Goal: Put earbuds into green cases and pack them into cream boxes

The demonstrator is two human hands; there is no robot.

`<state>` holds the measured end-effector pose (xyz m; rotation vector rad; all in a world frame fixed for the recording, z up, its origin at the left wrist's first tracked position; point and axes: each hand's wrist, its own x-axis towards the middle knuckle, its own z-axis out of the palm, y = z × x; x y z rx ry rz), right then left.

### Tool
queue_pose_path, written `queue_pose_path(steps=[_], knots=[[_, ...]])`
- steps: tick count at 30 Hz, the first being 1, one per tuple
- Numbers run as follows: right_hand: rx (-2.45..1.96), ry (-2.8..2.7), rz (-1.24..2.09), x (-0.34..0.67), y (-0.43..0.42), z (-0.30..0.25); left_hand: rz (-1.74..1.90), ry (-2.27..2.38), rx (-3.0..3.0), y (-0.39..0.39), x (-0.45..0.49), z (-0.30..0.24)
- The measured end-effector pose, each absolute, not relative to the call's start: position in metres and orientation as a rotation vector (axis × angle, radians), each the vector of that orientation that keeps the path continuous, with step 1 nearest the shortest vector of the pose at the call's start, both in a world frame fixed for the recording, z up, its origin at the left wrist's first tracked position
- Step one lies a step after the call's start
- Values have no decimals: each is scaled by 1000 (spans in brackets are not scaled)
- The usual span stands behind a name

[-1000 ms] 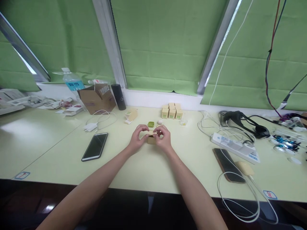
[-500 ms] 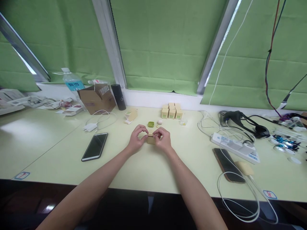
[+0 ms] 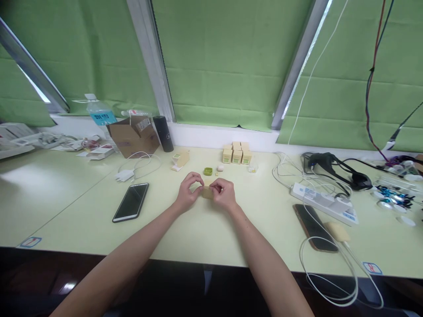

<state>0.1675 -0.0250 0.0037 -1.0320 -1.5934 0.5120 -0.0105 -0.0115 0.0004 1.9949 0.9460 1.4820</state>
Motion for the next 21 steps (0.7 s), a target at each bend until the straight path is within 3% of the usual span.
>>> queue_pose_path(steps=[21], knots=[[-988, -1537, 660, 175, -24, 6, 1488, 970, 1922, -6, -13, -5]])
